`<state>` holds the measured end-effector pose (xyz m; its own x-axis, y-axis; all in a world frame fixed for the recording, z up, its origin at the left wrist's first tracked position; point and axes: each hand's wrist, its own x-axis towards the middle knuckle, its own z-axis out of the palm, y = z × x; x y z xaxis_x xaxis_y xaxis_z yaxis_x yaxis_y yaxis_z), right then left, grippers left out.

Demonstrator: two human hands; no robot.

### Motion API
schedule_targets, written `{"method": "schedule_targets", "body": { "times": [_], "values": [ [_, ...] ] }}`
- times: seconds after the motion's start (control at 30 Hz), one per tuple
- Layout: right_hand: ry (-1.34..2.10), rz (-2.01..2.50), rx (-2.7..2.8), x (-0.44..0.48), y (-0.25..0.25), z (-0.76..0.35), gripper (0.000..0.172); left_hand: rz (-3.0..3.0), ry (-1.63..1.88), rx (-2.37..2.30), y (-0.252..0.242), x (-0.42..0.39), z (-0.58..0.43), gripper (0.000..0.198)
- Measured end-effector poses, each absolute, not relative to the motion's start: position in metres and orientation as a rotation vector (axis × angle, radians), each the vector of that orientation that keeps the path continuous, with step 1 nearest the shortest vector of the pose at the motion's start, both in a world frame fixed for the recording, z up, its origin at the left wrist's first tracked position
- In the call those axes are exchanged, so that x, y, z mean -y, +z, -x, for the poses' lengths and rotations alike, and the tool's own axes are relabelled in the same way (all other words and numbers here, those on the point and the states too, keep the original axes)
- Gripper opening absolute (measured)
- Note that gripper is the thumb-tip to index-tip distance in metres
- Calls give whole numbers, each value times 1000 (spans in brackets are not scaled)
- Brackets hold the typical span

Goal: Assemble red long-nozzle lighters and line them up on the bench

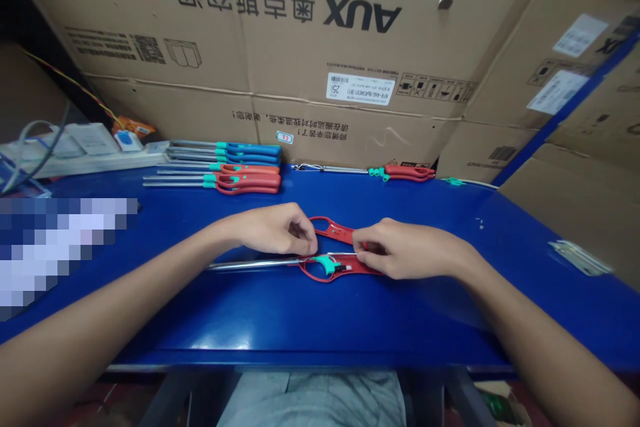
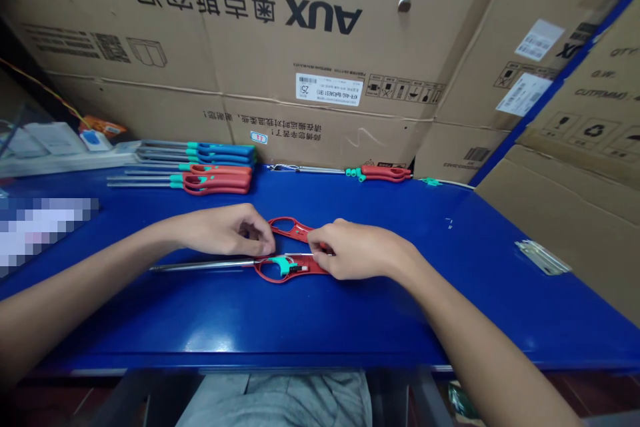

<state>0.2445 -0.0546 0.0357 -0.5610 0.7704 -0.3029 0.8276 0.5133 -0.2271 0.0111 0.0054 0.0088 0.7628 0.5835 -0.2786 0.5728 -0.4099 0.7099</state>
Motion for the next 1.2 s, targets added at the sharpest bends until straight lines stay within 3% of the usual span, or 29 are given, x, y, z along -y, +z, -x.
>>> {"method": "schedule_targets", "body": {
  "times": [0.13, 0.3, 0.43, 0.77, 1.2],
  "values": [
    [-561, -1418, -2602, 49, 37, -252, 17, -2133, -48, -860, 15, -9, -1, 29],
    [-508, -1561, -2651, 34, 27, -265, 18, -2111, -116, -861, 16, -9, 5, 22],
    [-446, -1653, -2632, 26, 19, -269, 17, -2179, -89, -907, 15, -7, 2, 15],
    [-240, -1783, -2582, 16, 11, -268, 17, -2458, 17, -888, 13, 3, -1, 19],
    [-241, -1884, -2531, 12, 5, -268, 13, -2503, 87, -839, 8, 0, 0, 18]
  ]
}}
